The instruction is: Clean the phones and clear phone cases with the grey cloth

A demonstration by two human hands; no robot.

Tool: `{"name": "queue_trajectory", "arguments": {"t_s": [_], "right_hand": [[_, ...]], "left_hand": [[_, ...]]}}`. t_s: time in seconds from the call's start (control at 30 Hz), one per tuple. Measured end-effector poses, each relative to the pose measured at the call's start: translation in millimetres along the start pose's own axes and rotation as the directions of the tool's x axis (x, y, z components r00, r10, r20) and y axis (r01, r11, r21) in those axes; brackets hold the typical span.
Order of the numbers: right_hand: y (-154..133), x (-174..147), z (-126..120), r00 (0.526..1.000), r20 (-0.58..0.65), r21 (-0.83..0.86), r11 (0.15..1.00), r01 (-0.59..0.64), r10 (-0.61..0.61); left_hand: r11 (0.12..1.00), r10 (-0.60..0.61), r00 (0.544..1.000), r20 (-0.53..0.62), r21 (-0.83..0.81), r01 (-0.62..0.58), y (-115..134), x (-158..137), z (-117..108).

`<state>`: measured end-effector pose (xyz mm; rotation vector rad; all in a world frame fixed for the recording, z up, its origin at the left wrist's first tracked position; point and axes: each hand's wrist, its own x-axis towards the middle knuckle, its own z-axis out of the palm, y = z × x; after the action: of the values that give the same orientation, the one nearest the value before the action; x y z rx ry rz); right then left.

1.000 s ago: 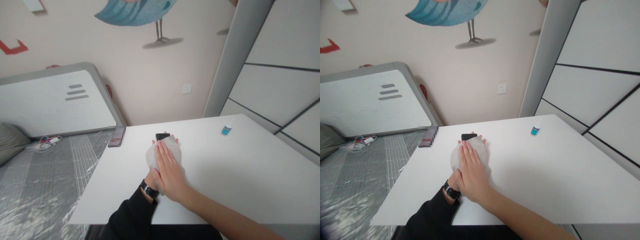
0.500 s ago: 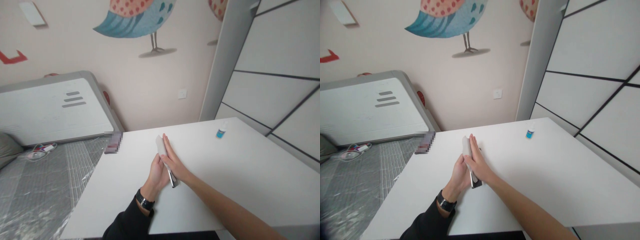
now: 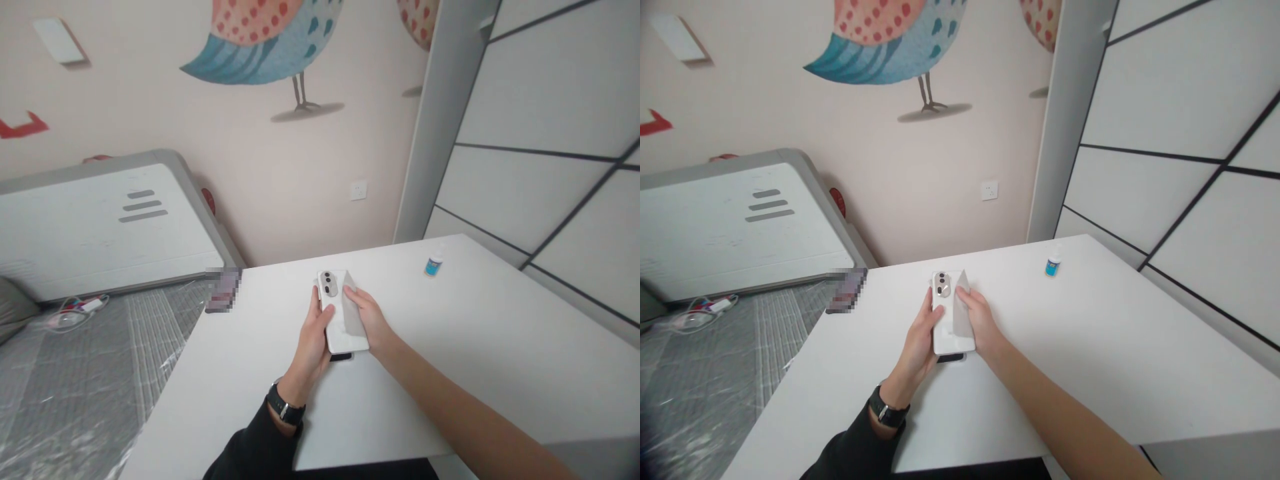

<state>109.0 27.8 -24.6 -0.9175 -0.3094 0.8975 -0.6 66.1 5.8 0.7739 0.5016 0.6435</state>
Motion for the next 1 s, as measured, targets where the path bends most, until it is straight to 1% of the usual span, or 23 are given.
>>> {"name": "queue_trajectory", "arguments": {"t_s": [0.07, 0.17, 0.3, 0.4, 0.47, 0.53, 0.63, 0.7, 0.73, 0.77, 0.8, 0.83, 0.87, 0.9, 0.93, 0.97, 1.0], "right_hand": [[4.0, -1.4, 1.6, 1.000, -0.027, 0.021, 1.000, 0.007, -0.007], [10.7, -3.4, 3.5, 0.996, -0.074, 0.030, 0.999, 0.046, -0.043], [17.4, -3.2, 1.5, 0.980, -0.162, 0.010, 0.993, 0.117, -0.114], [18.8, 1.3, -4.3, 0.960, -0.235, 0.018, 0.987, 0.163, -0.154], [17.0, 6.7, -8.3, 0.950, -0.263, 0.043, 0.982, 0.184, -0.167], [12.0, 13.1, -11.1, 0.947, -0.264, 0.074, 0.976, 0.207, -0.181], [-1.0, 19.9, -12.4, 0.943, -0.244, 0.115, 0.959, 0.261, -0.227], [-10.6, 19.7, -12.5, 0.921, -0.225, 0.091, 0.934, 0.346, -0.319], [-14.7, 18.0, -12.5, 0.904, -0.193, 0.042, 0.917, 0.396, -0.382], [-17.7, 15.4, -12.7, 0.886, -0.128, -0.041, 0.895, 0.445, -0.446], [-19.5, 12.0, -12.9, 0.865, -0.028, -0.156, 0.857, 0.492, -0.501], [-20.1, 8.2, -13.1, 0.841, 0.103, -0.292, 0.792, 0.536, -0.531], [-19.5, 4.3, -13.2, 0.814, 0.249, -0.428, 0.694, 0.579, -0.526], [-18.0, 0.4, -13.1, 0.781, 0.390, -0.539, 0.566, 0.624, -0.489], [-15.8, -3.3, -12.8, 0.743, 0.509, -0.609, 0.428, 0.668, -0.434], [-13.3, -6.5, -12.4, 0.703, 0.604, -0.637, 0.303, 0.709, -0.375], [-10.8, -9.2, -11.8, 0.664, 0.678, -0.634, 0.207, 0.745, -0.315]], "left_hand": [[1.000, -0.016, 1.000, -0.007, -0.018, 0.016, -7.5, -0.4, 0.8], [0.998, -0.050, 0.998, 0.033, -0.033, 0.051, -15.1, -1.2, -0.5], [0.994, -0.105, 0.990, 0.092, 0.020, 0.103, -16.6, -4.2, -2.0], [0.994, -0.096, 0.988, 0.122, 0.061, 0.089, -15.3, -6.5, -0.2], [0.994, -0.079, 0.986, 0.147, 0.088, 0.067, -13.9, -7.2, 1.0], [0.992, -0.070, 0.985, 0.156, 0.110, 0.053, -11.9, -7.0, 1.0], [0.990, -0.080, 0.990, 0.119, 0.126, 0.065, -7.6, -6.2, -0.9], [0.990, -0.096, 0.991, 0.091, 0.116, 0.085, -4.4, -6.1, -1.6], [0.990, -0.106, 0.991, 0.085, 0.105, 0.097, -3.0, -6.4, -1.5], [0.990, -0.117, 0.989, 0.088, 0.093, 0.108, -1.9, -6.8, -0.9], [0.990, -0.125, 0.987, 0.099, 0.084, 0.117, -1.1, -7.3, -0.1], [0.989, -0.131, 0.985, 0.113, 0.088, 0.122, -0.6, -7.7, 0.8], [0.987, -0.137, 0.983, 0.122, 0.106, 0.124, -0.2, -7.9, 1.6], [0.983, -0.139, 0.983, 0.123, 0.135, 0.122, 0.2, -7.7, 1.8], [0.979, -0.136, 0.984, 0.112, 0.168, 0.116, 0.9, -7.2, 1.3], [0.975, -0.126, 0.988, 0.092, 0.197, 0.106, 2.1, -6.4, 0.0], [0.972, -0.112, 0.991, 0.069, 0.217, 0.094, 3.9, -5.6, -2.3]]}}
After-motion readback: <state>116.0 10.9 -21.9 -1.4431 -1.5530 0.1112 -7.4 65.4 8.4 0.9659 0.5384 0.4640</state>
